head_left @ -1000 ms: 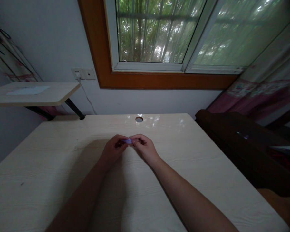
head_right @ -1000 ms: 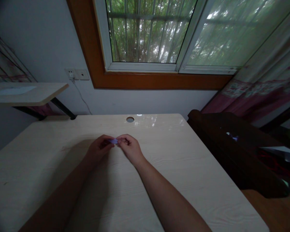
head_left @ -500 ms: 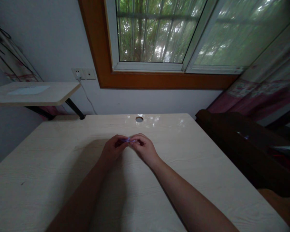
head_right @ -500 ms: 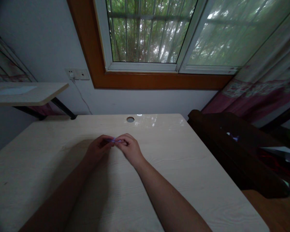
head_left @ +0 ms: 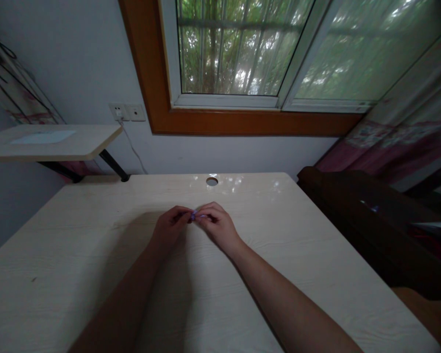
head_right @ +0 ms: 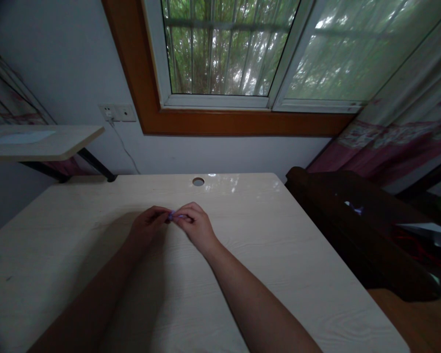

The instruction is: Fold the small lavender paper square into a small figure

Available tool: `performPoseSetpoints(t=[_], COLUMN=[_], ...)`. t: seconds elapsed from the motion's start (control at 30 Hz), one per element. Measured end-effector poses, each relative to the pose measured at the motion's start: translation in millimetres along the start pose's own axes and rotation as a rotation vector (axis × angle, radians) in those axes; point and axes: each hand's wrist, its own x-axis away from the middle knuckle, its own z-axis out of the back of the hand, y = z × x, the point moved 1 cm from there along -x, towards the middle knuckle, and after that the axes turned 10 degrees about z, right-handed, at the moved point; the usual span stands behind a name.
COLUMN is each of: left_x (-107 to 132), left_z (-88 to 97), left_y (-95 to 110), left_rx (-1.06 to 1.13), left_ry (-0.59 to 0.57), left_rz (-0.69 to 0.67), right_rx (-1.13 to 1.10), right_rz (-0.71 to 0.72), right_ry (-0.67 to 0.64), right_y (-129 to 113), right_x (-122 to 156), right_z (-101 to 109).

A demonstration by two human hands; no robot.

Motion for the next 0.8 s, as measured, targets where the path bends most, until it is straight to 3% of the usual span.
performPoseSetpoints(t=[0.8], left_x=[2.1], left_z=[-1.6], left_y=[1.1], left_rx=[0.003], left_ry=[-0.007], left_rz=[0.034], right_rx=[-0.052], right_rz=[-0.028], right_ry=[-0.013], right_y=[0.5], right_x=[2.1], right_z=[0.6])
